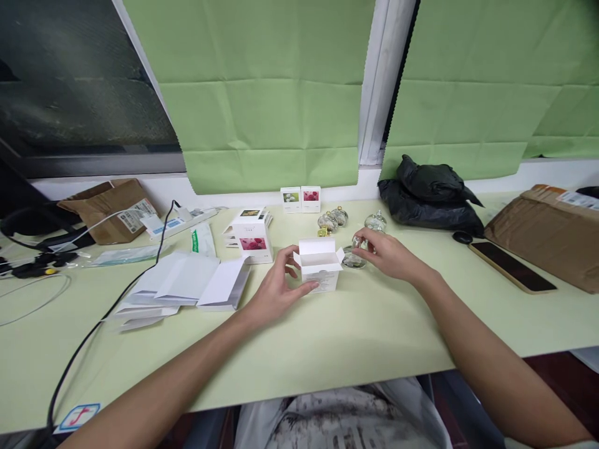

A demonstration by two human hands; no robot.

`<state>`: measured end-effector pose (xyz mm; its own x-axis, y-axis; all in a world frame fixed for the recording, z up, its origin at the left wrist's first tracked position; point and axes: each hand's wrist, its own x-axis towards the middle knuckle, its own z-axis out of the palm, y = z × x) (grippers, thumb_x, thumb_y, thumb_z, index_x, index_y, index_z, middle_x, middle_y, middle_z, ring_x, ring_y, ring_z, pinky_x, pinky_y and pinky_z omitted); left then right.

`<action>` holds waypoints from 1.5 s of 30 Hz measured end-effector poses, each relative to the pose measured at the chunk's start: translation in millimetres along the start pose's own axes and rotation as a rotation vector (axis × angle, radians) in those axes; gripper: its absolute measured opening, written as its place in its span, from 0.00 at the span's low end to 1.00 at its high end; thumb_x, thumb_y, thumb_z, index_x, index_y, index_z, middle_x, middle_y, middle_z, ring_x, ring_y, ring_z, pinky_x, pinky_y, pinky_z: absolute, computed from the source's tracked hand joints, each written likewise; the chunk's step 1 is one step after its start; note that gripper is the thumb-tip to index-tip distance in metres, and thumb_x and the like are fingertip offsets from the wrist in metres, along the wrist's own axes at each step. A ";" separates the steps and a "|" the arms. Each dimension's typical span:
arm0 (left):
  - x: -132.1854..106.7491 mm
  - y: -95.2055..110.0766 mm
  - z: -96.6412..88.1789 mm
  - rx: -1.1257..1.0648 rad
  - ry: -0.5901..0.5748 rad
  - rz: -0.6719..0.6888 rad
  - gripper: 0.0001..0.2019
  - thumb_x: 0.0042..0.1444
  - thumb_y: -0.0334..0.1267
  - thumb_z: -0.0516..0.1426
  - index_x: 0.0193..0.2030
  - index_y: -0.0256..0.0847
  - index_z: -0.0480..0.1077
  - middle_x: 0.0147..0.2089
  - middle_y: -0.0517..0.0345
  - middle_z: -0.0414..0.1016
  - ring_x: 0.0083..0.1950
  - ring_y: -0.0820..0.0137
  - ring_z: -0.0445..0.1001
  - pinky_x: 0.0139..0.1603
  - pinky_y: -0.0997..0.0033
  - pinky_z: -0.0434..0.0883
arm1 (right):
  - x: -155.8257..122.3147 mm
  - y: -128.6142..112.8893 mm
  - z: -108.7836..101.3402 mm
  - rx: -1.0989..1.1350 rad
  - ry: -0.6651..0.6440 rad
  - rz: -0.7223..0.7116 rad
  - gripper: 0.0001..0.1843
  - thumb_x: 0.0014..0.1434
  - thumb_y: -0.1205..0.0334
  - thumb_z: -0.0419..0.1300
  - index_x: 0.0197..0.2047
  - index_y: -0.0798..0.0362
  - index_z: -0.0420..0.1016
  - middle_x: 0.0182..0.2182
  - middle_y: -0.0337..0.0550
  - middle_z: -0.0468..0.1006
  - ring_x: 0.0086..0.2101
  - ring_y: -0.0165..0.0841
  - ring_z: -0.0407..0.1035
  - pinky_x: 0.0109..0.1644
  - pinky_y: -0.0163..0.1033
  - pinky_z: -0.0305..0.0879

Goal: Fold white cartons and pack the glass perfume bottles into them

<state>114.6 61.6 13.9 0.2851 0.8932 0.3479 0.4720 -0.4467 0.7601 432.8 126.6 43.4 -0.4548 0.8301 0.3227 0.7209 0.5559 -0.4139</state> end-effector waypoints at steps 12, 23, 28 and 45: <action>2.0 -2.0 1.0 0.036 -0.022 -0.077 0.21 0.62 0.54 0.66 0.54 0.44 0.70 0.50 0.52 0.78 0.47 0.62 0.76 0.43 0.64 0.73 | 1.4 0.8 3.0 -0.065 -0.017 0.020 0.14 0.71 0.46 0.59 0.45 0.48 0.71 0.37 0.44 0.77 0.39 0.41 0.71 0.39 0.41 0.63; 1.3 0.1 -0.4 0.083 -0.026 -0.068 0.19 0.64 0.53 0.64 0.52 0.44 0.70 0.48 0.54 0.79 0.44 0.63 0.77 0.41 0.65 0.73 | 0.0 1.8 -4.9 -0.044 0.054 0.023 0.15 0.73 0.45 0.56 0.44 0.48 0.70 0.31 0.40 0.76 0.30 0.38 0.69 0.34 0.41 0.60; 1.3 -1.9 0.8 0.077 -0.022 -0.039 0.18 0.65 0.52 0.63 0.53 0.44 0.71 0.48 0.53 0.79 0.44 0.63 0.77 0.40 0.65 0.72 | -0.4 -10.8 -8.1 0.127 0.363 0.016 0.16 0.72 0.44 0.58 0.51 0.48 0.71 0.40 0.46 0.79 0.35 0.40 0.72 0.37 0.44 0.68; 0.1 3.7 7.2 -0.006 -0.063 -0.037 0.15 0.66 0.50 0.62 0.52 0.44 0.71 0.48 0.55 0.78 0.45 0.63 0.75 0.39 0.67 0.72 | -9.0 -72.1 28.0 0.476 0.365 -0.150 0.18 0.72 0.51 0.62 0.62 0.44 0.69 0.48 0.46 0.77 0.38 0.38 0.72 0.43 0.47 0.73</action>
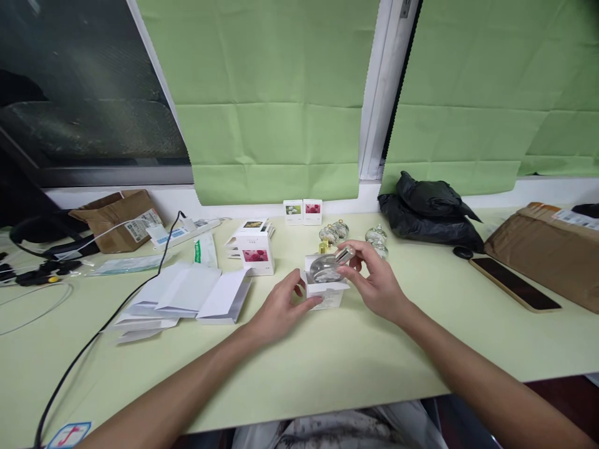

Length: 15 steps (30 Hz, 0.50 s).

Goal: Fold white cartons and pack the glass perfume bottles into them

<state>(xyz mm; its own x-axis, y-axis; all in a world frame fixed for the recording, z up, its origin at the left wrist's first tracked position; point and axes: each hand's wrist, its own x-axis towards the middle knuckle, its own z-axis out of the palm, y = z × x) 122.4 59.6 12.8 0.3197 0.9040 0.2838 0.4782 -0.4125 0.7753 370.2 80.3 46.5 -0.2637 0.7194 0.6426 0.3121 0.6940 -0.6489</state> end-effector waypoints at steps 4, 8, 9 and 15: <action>-0.9 2.5 0.6 -0.001 -0.002 -0.010 0.15 0.66 0.50 0.62 0.52 0.44 0.71 0.48 0.56 0.78 0.46 0.63 0.75 0.40 0.68 0.71 | -0.9 1.6 -0.5 -0.060 -0.019 -0.046 0.23 0.71 0.52 0.65 0.65 0.41 0.64 0.53 0.47 0.76 0.41 0.39 0.71 0.42 0.45 0.71; -1.7 3.0 2.3 0.008 0.015 -0.014 0.16 0.65 0.52 0.63 0.52 0.44 0.72 0.46 0.57 0.77 0.42 0.65 0.73 0.37 0.69 0.69 | 0.5 -1.7 -6.6 -0.203 -0.143 -0.148 0.17 0.72 0.53 0.64 0.61 0.41 0.71 0.45 0.45 0.79 0.43 0.42 0.69 0.43 0.46 0.70; -1.9 3.1 2.9 0.011 0.017 -0.018 0.16 0.65 0.52 0.63 0.51 0.44 0.72 0.45 0.58 0.77 0.41 0.66 0.73 0.36 0.70 0.68 | 1.4 -2.8 -8.4 -0.227 -0.171 -0.175 0.16 0.72 0.54 0.63 0.61 0.41 0.72 0.43 0.45 0.80 0.42 0.42 0.68 0.44 0.47 0.69; -2.8 7.3 5.2 -0.020 0.023 0.002 0.14 0.66 0.49 0.63 0.51 0.43 0.73 0.44 0.58 0.77 0.40 0.67 0.73 0.34 0.71 0.68 | 9.1 -9.6 -14.6 -0.238 -0.298 -0.220 0.06 0.73 0.56 0.62 0.51 0.46 0.75 0.40 0.44 0.82 0.41 0.42 0.65 0.42 0.45 0.65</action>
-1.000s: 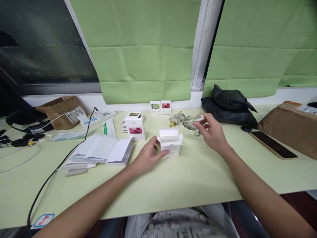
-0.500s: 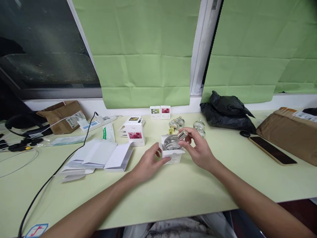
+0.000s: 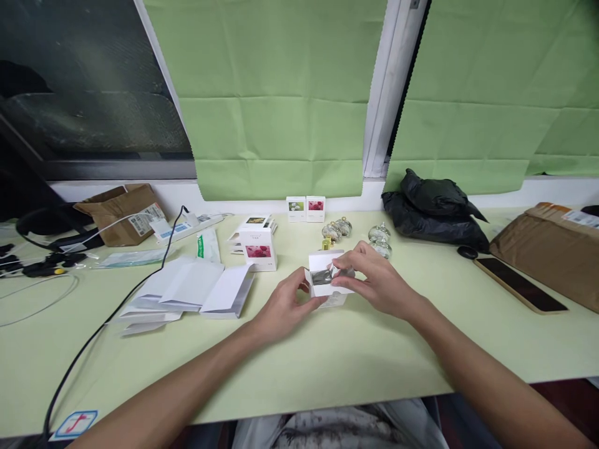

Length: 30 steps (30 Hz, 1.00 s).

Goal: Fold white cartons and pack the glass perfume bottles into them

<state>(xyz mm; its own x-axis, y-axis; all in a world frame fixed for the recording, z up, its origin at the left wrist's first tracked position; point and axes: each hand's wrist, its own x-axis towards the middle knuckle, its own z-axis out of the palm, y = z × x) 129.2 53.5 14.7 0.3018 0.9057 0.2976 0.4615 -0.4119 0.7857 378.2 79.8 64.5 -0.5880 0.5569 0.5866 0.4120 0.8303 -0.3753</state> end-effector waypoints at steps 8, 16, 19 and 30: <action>1.2 1.3 1.3 -0.025 0.008 -0.022 0.15 0.65 0.48 0.63 0.53 0.44 0.74 0.45 0.57 0.78 0.41 0.67 0.74 0.33 0.72 0.71 | 4.1 -1.4 -0.9 -0.003 -0.031 -0.032 0.03 0.75 0.60 0.60 0.48 0.46 0.75 0.40 0.42 0.82 0.41 0.40 0.65 0.44 0.44 0.64; 1.5 2.5 1.6 -0.023 0.020 -0.026 0.15 0.65 0.49 0.64 0.51 0.43 0.74 0.43 0.58 0.78 0.39 0.68 0.74 0.37 0.70 0.72 | 3.8 2.0 2.0 -0.028 0.013 -0.101 0.05 0.74 0.62 0.61 0.47 0.47 0.79 0.46 0.43 0.85 0.42 0.40 0.65 0.48 0.47 0.64; 2.0 3.3 1.1 -0.024 0.014 -0.011 0.15 0.65 0.49 0.64 0.52 0.44 0.74 0.43 0.58 0.79 0.41 0.67 0.75 0.38 0.69 0.72 | 4.1 2.5 2.4 -0.032 0.042 -0.133 0.05 0.73 0.62 0.62 0.46 0.47 0.81 0.46 0.43 0.86 0.42 0.40 0.65 0.47 0.47 0.66; 2.2 0.5 -0.1 -0.040 -0.019 -0.032 0.16 0.66 0.49 0.63 0.54 0.43 0.73 0.49 0.55 0.80 0.45 0.64 0.77 0.44 0.65 0.75 | 3.9 2.8 3.1 -0.078 0.098 -0.164 0.07 0.74 0.65 0.60 0.48 0.47 0.80 0.48 0.44 0.85 0.43 0.40 0.69 0.49 0.50 0.68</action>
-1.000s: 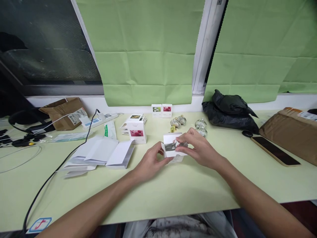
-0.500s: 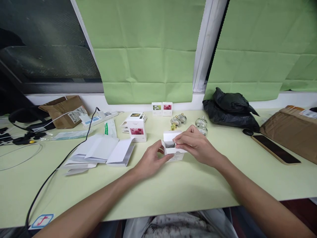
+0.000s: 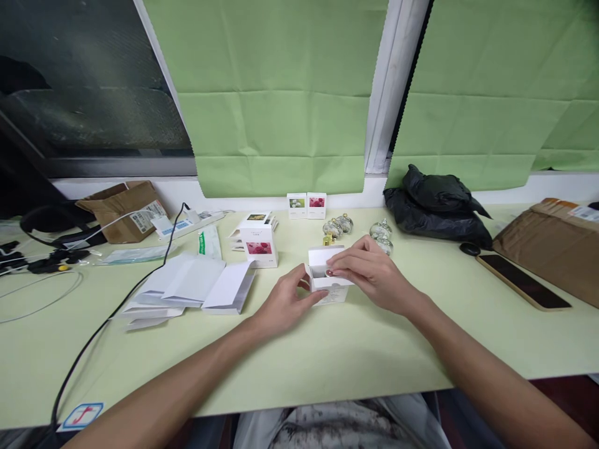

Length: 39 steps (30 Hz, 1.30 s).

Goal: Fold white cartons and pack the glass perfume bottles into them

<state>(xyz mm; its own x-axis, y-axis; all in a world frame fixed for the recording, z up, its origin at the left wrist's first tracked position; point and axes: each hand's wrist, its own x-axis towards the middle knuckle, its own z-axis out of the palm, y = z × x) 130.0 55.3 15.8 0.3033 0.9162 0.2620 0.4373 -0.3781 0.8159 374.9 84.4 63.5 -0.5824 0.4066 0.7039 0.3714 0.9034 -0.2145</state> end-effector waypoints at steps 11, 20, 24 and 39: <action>-4.7 -15.2 -4.7 -0.091 0.112 0.147 0.26 0.65 0.46 0.66 0.61 0.48 0.57 0.57 0.49 0.72 0.50 0.65 0.79 0.48 0.62 0.79 | -28.9 8.9 33.5 0.256 0.375 0.424 0.09 0.77 0.55 0.52 0.45 0.47 0.70 0.38 0.42 0.73 0.36 0.37 0.69 0.41 0.44 0.68; -0.9 -20.5 -6.7 -0.010 0.184 0.301 0.18 0.68 0.39 0.63 0.57 0.48 0.59 0.55 0.55 0.72 0.49 0.68 0.80 0.53 0.59 0.80 | -28.5 1.4 49.2 0.381 0.365 0.434 0.13 0.78 0.52 0.50 0.48 0.48 0.71 0.43 0.45 0.72 0.44 0.39 0.68 0.49 0.46 0.68; 1.7 -22.4 -8.6 -0.006 0.229 0.306 0.19 0.69 0.38 0.62 0.61 0.49 0.61 0.59 0.53 0.71 0.53 0.67 0.80 0.56 0.58 0.81 | -28.6 3.3 46.2 0.339 0.307 0.375 0.17 0.79 0.51 0.48 0.51 0.47 0.75 0.47 0.49 0.75 0.50 0.43 0.69 0.55 0.51 0.70; 2.4 -25.9 -10.6 0.017 0.227 0.278 0.19 0.71 0.40 0.61 0.65 0.50 0.63 0.63 0.49 0.72 0.58 0.62 0.80 0.58 0.55 0.82 | -32.3 7.1 52.1 0.281 0.227 0.338 0.13 0.70 0.62 0.63 0.56 0.41 0.76 0.58 0.50 0.67 0.59 0.45 0.70 0.59 0.56 0.78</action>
<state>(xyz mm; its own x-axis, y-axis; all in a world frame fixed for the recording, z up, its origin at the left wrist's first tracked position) 110.4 68.7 0.7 0.2176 0.7835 0.5821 0.3796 -0.6173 0.6891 358.7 84.7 3.9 -0.2794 0.6713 0.6865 0.2849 0.7407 -0.6084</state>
